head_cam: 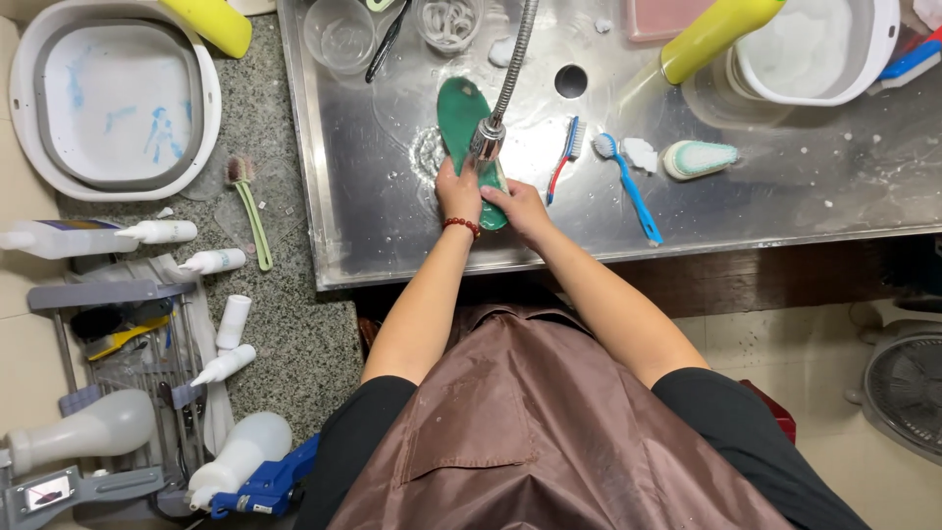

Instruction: Cleaning a shoe insole with a brush at a sink and placing it back into a shoe.

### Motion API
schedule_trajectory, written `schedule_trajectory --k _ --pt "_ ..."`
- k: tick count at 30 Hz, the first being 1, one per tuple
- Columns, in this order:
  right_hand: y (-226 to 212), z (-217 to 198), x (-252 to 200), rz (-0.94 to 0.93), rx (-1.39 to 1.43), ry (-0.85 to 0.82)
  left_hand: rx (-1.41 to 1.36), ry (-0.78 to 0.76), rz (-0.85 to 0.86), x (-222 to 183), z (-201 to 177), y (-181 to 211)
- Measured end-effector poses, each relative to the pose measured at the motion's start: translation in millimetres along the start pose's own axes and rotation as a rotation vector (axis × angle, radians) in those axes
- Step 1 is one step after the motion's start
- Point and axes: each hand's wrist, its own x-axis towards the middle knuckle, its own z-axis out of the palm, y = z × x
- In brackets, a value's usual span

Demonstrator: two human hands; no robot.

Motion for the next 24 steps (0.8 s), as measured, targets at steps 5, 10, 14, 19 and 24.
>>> schedule_trajectory --k 5,10,14,19,24 --pt "4 -4 -2 0.198 0.084 -0.094 -0.066 0.009 0.121 6 -13 5" --pt "21 -11 10 0.042 -0.008 -0.169 0.0 0.032 0.103 8 -14 9" --pt "20 -11 8 0.045 -0.057 -0.127 0.158 0.064 0.016 7 -15 3" --pt "-6 -1 -10 0.149 -0.053 -0.159 0.109 0.004 0.065 12 -20 1" --pt "33 -19 6 0.173 0.007 -0.241 0.022 -0.009 0.154 12 -16 -6"
